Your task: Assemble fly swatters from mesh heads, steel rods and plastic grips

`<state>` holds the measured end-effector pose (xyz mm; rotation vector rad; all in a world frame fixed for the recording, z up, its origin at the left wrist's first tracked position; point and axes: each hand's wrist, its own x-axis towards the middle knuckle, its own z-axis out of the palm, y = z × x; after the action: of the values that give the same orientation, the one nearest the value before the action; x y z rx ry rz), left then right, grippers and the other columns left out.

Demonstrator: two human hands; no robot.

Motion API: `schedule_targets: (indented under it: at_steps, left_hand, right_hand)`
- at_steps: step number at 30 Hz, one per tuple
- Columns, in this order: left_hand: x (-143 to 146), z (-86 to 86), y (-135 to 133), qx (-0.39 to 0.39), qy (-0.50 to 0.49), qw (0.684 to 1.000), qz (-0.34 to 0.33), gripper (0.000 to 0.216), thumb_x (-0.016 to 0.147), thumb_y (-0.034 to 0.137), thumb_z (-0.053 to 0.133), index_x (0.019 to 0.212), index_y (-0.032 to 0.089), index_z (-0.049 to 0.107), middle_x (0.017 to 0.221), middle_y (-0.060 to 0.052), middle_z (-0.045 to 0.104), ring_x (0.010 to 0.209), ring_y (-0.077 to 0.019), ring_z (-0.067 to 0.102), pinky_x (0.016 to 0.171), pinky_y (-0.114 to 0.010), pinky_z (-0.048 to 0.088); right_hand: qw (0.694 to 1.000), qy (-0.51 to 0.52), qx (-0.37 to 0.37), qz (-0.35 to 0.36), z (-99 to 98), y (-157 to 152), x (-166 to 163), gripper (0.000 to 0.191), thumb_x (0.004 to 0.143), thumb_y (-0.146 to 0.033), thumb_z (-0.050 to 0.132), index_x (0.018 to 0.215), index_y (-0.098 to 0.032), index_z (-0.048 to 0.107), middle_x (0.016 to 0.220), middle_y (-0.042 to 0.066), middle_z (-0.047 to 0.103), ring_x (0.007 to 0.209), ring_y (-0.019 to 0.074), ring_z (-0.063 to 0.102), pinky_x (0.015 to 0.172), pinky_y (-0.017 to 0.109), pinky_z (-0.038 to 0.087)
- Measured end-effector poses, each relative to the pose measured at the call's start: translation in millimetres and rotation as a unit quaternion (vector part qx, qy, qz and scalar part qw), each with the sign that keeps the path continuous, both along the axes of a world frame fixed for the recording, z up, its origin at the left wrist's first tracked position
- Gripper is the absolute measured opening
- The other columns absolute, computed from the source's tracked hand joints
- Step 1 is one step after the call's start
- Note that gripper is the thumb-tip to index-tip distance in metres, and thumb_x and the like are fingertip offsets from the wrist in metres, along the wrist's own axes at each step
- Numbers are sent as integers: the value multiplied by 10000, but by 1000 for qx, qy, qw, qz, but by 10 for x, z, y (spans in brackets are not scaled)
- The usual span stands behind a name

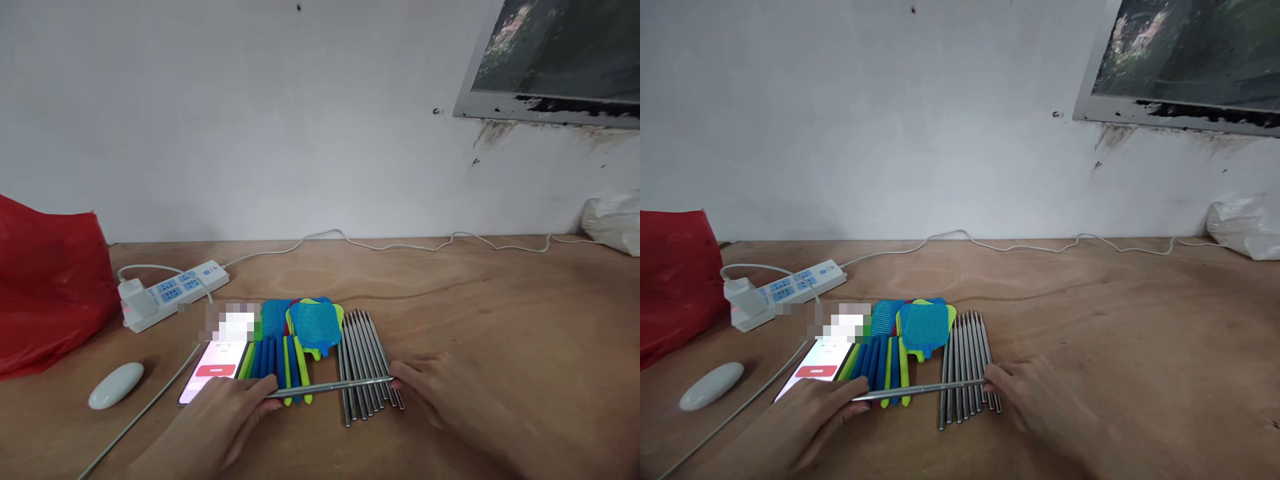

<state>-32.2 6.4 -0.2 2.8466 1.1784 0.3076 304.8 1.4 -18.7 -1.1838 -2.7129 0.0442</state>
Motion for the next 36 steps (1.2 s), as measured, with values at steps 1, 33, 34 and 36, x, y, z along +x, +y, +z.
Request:
schedule_targets:
  at_steps: [1, 33, 34, 36]
  left_hand:
    - [37, -23, 5, -3, -1, 1000, -10, 487, 1090, 314, 216, 843, 255, 632, 661, -12, 723, 519, -231, 658, 461, -284, 309]
    - [65, -108, 52, -50, 1, 999, -15, 446, 1092, 327, 205, 899, 240, 598, 690, -19, 689, 538, -234, 612, 493, -296, 288]
    - [86, -132, 47, -49, 1, 999, -19, 425, 1086, 308, 215, 901, 234, 590, 674, -20, 680, 525, -235, 604, 487, -299, 279]
    - [132, -166, 33, -55, 10, 998, -23, 369, 1070, 267, 246, 914, 225, 578, 660, -22, 675, 510, -237, 597, 478, -306, 256]
  right_hand:
    - [1000, -8, 14, 10, -1, -16, -64, 233, 981, -109, 433, 817, -210, 564, 700, 20, 686, 566, 189, 620, 516, 312, 266]
    - [997, 60, -47, 12, 93, -52, -114, 227, 999, -106, 415, 848, -206, 551, 818, 28, 678, 671, 181, 621, 589, 281, 405]
    - [997, 59, -37, 10, 104, -58, -149, 236, 988, -90, 417, 825, -204, 544, 790, 26, 666, 638, 171, 604, 567, 273, 389]
    - [998, 58, -18, 9, 121, -70, -225, 251, 968, -65, 421, 788, -200, 531, 745, 20, 642, 596, 156, 577, 540, 262, 360]
